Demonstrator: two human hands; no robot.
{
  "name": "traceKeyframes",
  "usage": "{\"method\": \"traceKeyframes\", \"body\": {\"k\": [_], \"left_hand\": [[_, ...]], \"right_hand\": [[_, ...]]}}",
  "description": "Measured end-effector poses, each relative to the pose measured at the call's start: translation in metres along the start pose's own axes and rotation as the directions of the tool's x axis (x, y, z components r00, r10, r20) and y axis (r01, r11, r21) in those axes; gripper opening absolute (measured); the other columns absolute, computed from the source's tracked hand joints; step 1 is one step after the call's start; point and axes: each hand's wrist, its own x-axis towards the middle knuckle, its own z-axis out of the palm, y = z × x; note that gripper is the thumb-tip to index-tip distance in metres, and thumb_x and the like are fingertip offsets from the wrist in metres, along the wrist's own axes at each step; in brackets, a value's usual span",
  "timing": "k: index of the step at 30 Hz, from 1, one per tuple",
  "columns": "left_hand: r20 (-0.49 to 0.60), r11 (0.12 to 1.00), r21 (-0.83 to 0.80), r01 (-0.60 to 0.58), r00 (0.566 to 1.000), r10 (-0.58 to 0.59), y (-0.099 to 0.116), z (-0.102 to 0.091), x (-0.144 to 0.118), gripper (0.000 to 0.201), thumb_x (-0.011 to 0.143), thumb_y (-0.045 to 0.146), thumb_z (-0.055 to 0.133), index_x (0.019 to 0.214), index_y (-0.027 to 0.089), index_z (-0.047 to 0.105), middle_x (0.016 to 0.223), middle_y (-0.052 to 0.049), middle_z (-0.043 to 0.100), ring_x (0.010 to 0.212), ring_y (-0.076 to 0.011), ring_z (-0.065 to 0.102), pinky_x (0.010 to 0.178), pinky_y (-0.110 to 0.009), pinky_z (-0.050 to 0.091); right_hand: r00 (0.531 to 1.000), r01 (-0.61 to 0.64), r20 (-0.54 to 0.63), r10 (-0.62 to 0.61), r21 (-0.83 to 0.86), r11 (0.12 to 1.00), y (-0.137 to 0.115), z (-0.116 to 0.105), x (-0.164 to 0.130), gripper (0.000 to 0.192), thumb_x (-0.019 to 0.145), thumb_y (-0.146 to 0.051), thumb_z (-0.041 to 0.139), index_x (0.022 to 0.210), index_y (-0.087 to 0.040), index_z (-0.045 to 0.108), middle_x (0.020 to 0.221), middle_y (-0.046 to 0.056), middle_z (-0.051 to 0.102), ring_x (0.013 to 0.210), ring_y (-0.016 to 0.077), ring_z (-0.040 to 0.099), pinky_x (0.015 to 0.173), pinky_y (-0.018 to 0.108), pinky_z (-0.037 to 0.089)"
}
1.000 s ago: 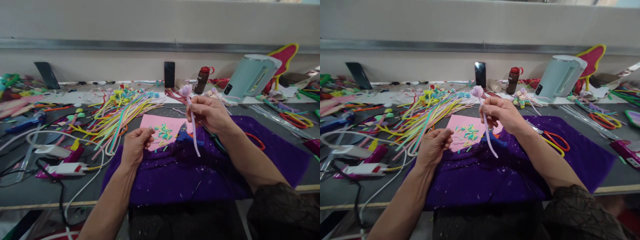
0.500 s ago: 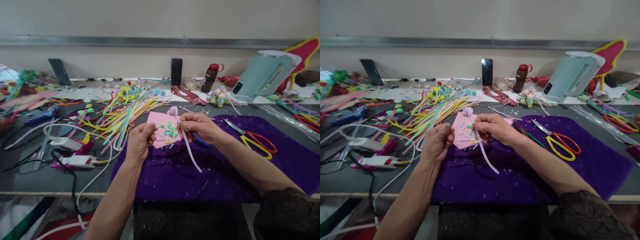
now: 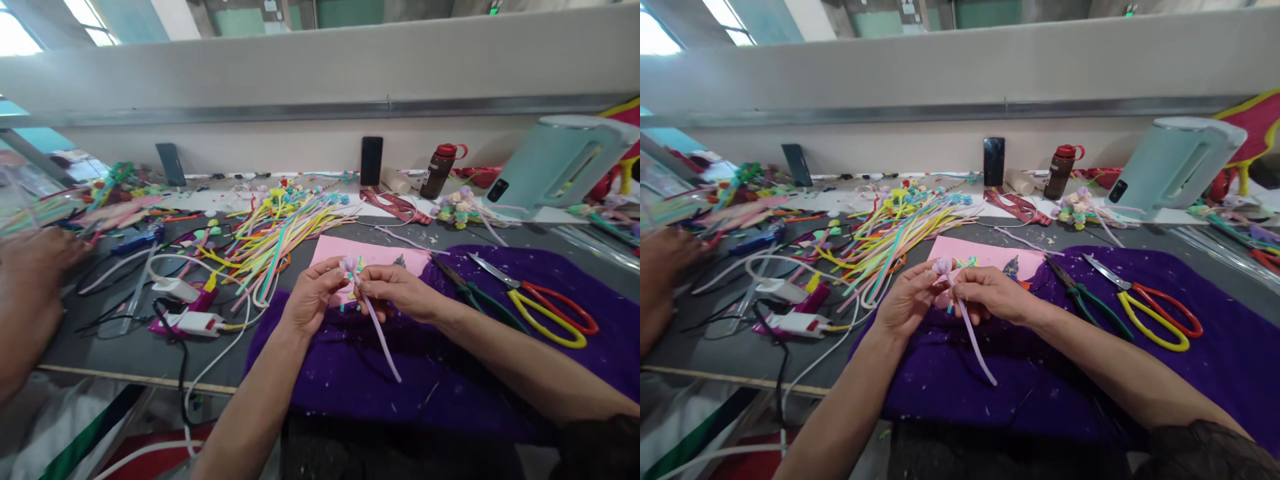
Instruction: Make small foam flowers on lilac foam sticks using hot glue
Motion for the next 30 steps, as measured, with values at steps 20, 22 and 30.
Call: {"method": "traceKeyframes", "body": {"k": [20, 22, 30], "left_hand": [[0.090, 0.999, 0.032, 0.039, 0.995, -0.042, -0.018, -0.001, -0.004, 0.012, 0.069, 0.023, 0.068, 0.073, 0.011, 0.067, 0.059, -0.001, 0.062, 0.052, -0.0106, 0.057, 0.053, -0.023, 0.044], [0.064, 0.999, 0.042, 0.029, 0.997, -0.032, -0.020, -0.001, -0.004, 0.013, 0.069, 0.023, 0.068, 0.074, 0.012, 0.067, 0.058, 0.000, 0.061, 0.050, -0.0100, 0.056, 0.051, -0.022, 0.043], [-0.004, 0.998, 0.061, 0.019, 1.000, -0.019, -0.022, 0.000, -0.004, 0.013, 0.067, 0.022, 0.070, 0.076, 0.013, 0.068, 0.058, 0.000, 0.062, 0.048, -0.0086, 0.055, 0.049, -0.020, 0.042]], "right_hand": [[0.999, 0.037, 0.024, -0.038, 0.052, 0.998, 0.020, 0.003, 0.007, 0.026, 0.084, -0.040, 0.050, 0.081, -0.014, 0.053, 0.067, 0.000, 0.059, 0.042, 0.0044, 0.049, 0.037, 0.015, 0.034], [0.999, 0.039, 0.022, -0.040, 0.043, 0.998, 0.019, 0.003, 0.007, 0.026, 0.085, -0.039, 0.049, 0.082, -0.014, 0.052, 0.067, 0.000, 0.059, 0.042, 0.0041, 0.050, 0.036, 0.015, 0.033], [0.999, 0.031, 0.007, -0.032, 0.015, 0.999, 0.019, 0.006, 0.007, 0.024, 0.086, -0.037, 0.047, 0.081, -0.015, 0.051, 0.066, -0.001, 0.059, 0.040, 0.0034, 0.048, 0.035, 0.014, 0.033]]}}
